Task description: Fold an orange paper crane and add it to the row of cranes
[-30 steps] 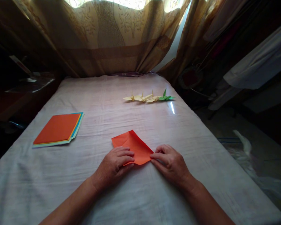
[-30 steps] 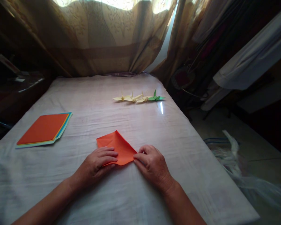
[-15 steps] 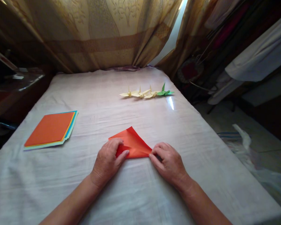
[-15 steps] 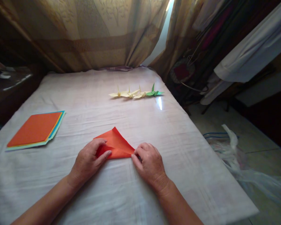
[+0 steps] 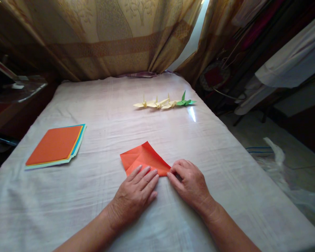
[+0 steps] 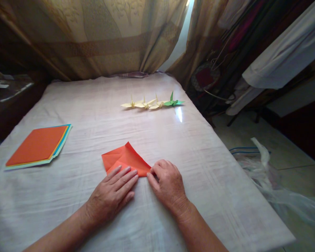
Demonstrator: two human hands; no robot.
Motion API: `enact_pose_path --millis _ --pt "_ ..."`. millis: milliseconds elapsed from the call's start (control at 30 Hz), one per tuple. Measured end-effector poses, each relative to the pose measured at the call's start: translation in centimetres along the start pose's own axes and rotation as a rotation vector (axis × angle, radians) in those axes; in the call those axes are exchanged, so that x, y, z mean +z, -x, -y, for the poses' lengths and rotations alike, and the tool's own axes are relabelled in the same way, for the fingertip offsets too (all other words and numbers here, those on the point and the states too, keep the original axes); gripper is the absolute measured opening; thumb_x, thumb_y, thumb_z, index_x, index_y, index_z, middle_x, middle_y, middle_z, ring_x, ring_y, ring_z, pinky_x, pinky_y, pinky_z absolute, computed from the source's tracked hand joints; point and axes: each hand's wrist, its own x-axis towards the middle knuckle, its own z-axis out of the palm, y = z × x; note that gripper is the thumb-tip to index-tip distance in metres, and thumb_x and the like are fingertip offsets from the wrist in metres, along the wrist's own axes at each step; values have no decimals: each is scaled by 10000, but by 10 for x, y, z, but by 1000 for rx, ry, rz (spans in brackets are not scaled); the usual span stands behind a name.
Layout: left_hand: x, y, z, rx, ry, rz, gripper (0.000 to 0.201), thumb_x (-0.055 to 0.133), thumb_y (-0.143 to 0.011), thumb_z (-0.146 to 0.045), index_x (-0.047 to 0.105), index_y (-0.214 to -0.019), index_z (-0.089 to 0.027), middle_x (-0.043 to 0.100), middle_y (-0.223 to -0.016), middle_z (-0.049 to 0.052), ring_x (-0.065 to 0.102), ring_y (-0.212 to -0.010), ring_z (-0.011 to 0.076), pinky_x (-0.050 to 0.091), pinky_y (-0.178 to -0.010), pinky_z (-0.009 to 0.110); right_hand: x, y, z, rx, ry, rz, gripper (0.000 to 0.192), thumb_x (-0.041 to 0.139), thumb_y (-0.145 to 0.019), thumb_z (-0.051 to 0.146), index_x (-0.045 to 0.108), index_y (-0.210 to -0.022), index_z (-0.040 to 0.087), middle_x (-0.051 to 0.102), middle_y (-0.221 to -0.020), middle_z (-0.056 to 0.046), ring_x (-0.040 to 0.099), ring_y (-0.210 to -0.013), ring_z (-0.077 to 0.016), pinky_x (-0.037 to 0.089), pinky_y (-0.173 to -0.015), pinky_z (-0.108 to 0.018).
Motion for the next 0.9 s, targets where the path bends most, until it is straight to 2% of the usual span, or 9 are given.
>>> enact_pose_path --millis 133,267,667,900 --pt "-1 4 1 -28 50 79 457 454 -990 -367 515 -1380 -136 604 -1349 111 537 -1277 262 412 -1108 439 0 0 -1 12 -27 -14 149 559 -865 210 572 -717 218 617 -781 -31 553 -754 -180 412 -716 -299" --pt "-1 6 0 -25 64 151 529 451 -983 -407 465 -1409 -94 548 -1404 141 489 -1317 304 431 -1082 485 0 0 -1 27 -65 -18 132 562 -850 188 574 -722 218 621 -789 -32 561 -757 -182 418 -721 -301" --pt "0 7 -1 -54 95 183 557 447 -983 -416 409 -1449 -114 520 -1430 143 451 -1349 289 401 -1105 478 3 1 -3 37 -54 -16 113 572 -869 211 575 -756 217 634 -811 -33 574 -766 -184 439 -735 -307" --pt "-2 5 -2 -59 90 183 541 438 -989 -403 410 -1442 -109 515 -1437 129 460 -1344 281 421 -1088 468 -1 0 -12 86 -209 -95 113 488 -874 160 581 -864 223 642 -821 -26 614 -762 -169 482 -696 -275"
